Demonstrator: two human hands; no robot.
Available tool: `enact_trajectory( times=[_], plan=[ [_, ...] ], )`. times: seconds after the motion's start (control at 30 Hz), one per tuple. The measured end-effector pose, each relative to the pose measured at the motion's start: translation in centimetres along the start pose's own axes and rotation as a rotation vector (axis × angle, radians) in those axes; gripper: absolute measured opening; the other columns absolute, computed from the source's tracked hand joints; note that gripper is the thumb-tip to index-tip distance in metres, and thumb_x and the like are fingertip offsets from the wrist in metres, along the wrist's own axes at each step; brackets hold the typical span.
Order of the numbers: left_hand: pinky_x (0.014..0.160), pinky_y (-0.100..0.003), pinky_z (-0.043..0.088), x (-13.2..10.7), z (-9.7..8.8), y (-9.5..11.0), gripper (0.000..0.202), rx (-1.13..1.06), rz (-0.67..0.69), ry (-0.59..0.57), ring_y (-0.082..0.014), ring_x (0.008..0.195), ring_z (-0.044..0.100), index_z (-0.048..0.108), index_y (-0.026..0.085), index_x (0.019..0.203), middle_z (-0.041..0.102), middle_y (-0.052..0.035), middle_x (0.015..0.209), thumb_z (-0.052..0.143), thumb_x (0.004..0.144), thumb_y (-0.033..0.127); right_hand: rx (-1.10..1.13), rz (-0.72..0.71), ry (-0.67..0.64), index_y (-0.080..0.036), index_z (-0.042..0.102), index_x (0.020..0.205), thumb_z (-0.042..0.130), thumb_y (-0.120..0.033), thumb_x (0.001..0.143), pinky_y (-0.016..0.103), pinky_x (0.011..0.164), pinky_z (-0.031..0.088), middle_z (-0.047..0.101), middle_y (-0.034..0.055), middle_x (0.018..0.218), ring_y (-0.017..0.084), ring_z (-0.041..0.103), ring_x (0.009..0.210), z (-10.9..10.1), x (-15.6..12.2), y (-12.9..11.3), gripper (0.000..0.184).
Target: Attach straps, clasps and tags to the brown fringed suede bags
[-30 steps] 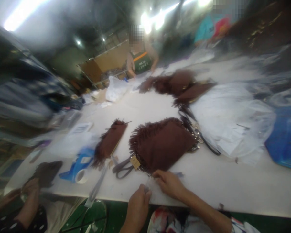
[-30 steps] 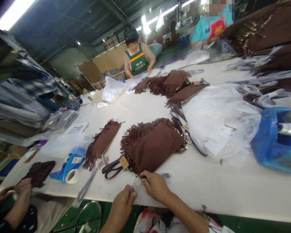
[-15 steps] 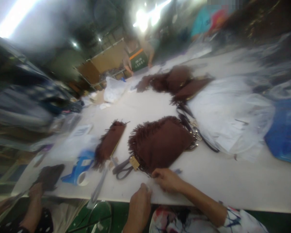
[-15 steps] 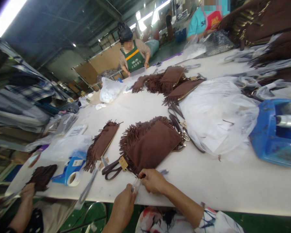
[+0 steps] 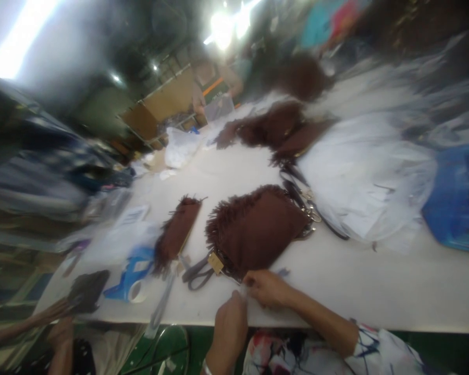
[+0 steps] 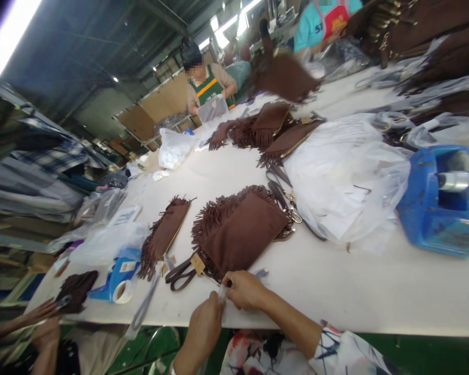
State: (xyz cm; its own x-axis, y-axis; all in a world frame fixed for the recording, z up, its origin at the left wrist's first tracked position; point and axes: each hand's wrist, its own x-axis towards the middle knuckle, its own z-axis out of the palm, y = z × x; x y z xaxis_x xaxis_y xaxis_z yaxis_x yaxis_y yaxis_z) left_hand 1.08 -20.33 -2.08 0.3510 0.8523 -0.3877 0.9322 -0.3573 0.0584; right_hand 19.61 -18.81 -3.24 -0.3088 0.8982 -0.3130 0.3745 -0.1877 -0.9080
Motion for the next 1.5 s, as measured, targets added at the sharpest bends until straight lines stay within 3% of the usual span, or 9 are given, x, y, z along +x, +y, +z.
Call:
enact_trajectory(
  times=[0.2, 0.3, 0.4, 0.53, 0.63, 0.73, 1.0, 1.23, 1.5],
  plan=[
    [0.073, -0.032, 0.041, 1.3, -1.0, 0.3, 0.033, -0.063, -0.040, -0.048, -0.0236, 0.089, 0.064, 0.053, 0.011, 0.105, 0.068, -0.0140, 0.092, 0.024, 0.097, 0.024, -0.092, -0.017, 0.008, -0.022, 0.064, 0.103, 0.050, -0.020, 0.080, 0.020, 0.049, 0.036, 0.067, -0.0032, 0.058, 0.011, 0.057, 0.044, 0.0, 0.1, 0.2, 0.027],
    [0.072, -0.030, 0.041, 1.5, -1.4, 0.3, 0.031, -0.180, -0.041, -0.048, -0.0213, 0.086, 0.062, 0.055, 0.014, 0.097, 0.067, -0.0119, 0.090, 0.028, 0.096, 0.031, -0.169, -0.037, 0.083, -0.022, 0.065, 0.100, 0.052, -0.022, 0.081, 0.022, 0.060, 0.040, 0.072, 0.0010, 0.073, 0.016, 0.065, 0.065, 0.3, -0.2, -0.1, 0.023],
    [0.061, -0.028, 0.041, 1.2, -1.4, 0.2, 0.027, -0.467, -0.097, -0.094, -0.0173, 0.068, 0.059, 0.053, 0.017, 0.089, 0.064, -0.0045, 0.074, 0.037, 0.093, 0.039, -0.267, -0.041, 0.177, -0.021, 0.065, 0.098, 0.053, -0.022, 0.082, 0.026, 0.071, 0.040, 0.073, 0.0056, 0.093, 0.022, 0.066, 0.089, 0.9, -0.5, -0.5, 0.020],
    [0.047, -0.025, 0.037, -0.2, -0.9, -0.4, 0.037, -1.000, -0.213, -0.199, -0.0125, 0.047, 0.050, 0.049, 0.019, 0.088, 0.056, 0.0038, 0.059, 0.055, 0.080, 0.055, -0.374, -0.022, 0.242, -0.021, 0.062, 0.101, 0.047, -0.024, 0.088, 0.027, 0.071, 0.039, 0.072, 0.0074, 0.094, 0.022, 0.066, 0.088, 1.9, -0.8, -0.9, 0.020],
    [0.046, -0.024, 0.037, -1.3, -0.9, -0.9, 0.052, -1.299, -0.280, -0.213, -0.0124, 0.049, 0.053, 0.051, 0.018, 0.091, 0.062, -0.0004, 0.068, 0.058, 0.074, 0.066, -0.440, -0.012, 0.278, -0.021, 0.060, 0.102, 0.044, -0.024, 0.090, 0.027, 0.069, 0.039, 0.072, 0.0079, 0.091, 0.022, 0.067, 0.085, 2.5, -1.0, -1.1, 0.020],
    [0.048, -0.023, 0.039, -1.8, -1.0, -1.0, 0.051, -1.468, -0.298, -0.183, -0.0111, 0.054, 0.054, 0.055, 0.015, 0.089, 0.066, -0.0045, 0.076, 0.060, 0.074, 0.064, -0.501, -0.005, 0.311, -0.022, 0.058, 0.102, 0.043, -0.024, 0.091, 0.027, 0.066, 0.038, 0.072, 0.0079, 0.088, 0.023, 0.068, 0.083, 3.0, -1.1, -1.3, 0.018],
    [0.039, -0.019, 0.018, -0.7, -1.9, -1.6, 0.033, -1.552, -0.309, -0.257, -0.0031, 0.041, 0.034, 0.054, 0.014, 0.068, 0.052, 0.0041, 0.056, 0.071, 0.066, 0.042, -0.628, 0.014, 0.357, -0.020, 0.052, 0.109, 0.038, -0.024, 0.094, 0.028, 0.063, 0.040, 0.071, 0.0075, 0.082, 0.024, 0.068, 0.076, 4.1, -1.1, -1.1, 0.021],
    [0.039, -0.017, 0.012, 0.3, -2.1, -2.8, 0.035, -1.607, -0.275, -0.510, -0.0010, 0.039, 0.027, 0.058, 0.012, 0.074, 0.048, 0.0050, 0.058, 0.073, 0.063, 0.041, -0.421, -0.421, 0.421, -0.024, 0.050, 0.123, 0.040, -0.018, 0.092, 0.027, 0.081, 0.047, 0.063, 0.0057, 0.109, 0.018, 0.063, 0.094, 4.6, -4.6, 0.9, 0.034],
    [0.039, -0.016, 0.015, 0.5, -1.7, -3.3, 0.031, -1.617, -0.243, -0.574, -0.0021, 0.039, 0.030, 0.059, 0.015, 0.079, 0.053, 0.0038, 0.060, 0.074, 0.064, 0.038, -0.484, -0.450, 0.354, -0.028, 0.050, 0.130, 0.040, -0.016, 0.094, 0.026, 0.069, 0.046, 0.057, 0.0037, 0.093, 0.017, 0.061, 0.080, 5.9, -2.9, 1.3, 0.039]
  ],
)
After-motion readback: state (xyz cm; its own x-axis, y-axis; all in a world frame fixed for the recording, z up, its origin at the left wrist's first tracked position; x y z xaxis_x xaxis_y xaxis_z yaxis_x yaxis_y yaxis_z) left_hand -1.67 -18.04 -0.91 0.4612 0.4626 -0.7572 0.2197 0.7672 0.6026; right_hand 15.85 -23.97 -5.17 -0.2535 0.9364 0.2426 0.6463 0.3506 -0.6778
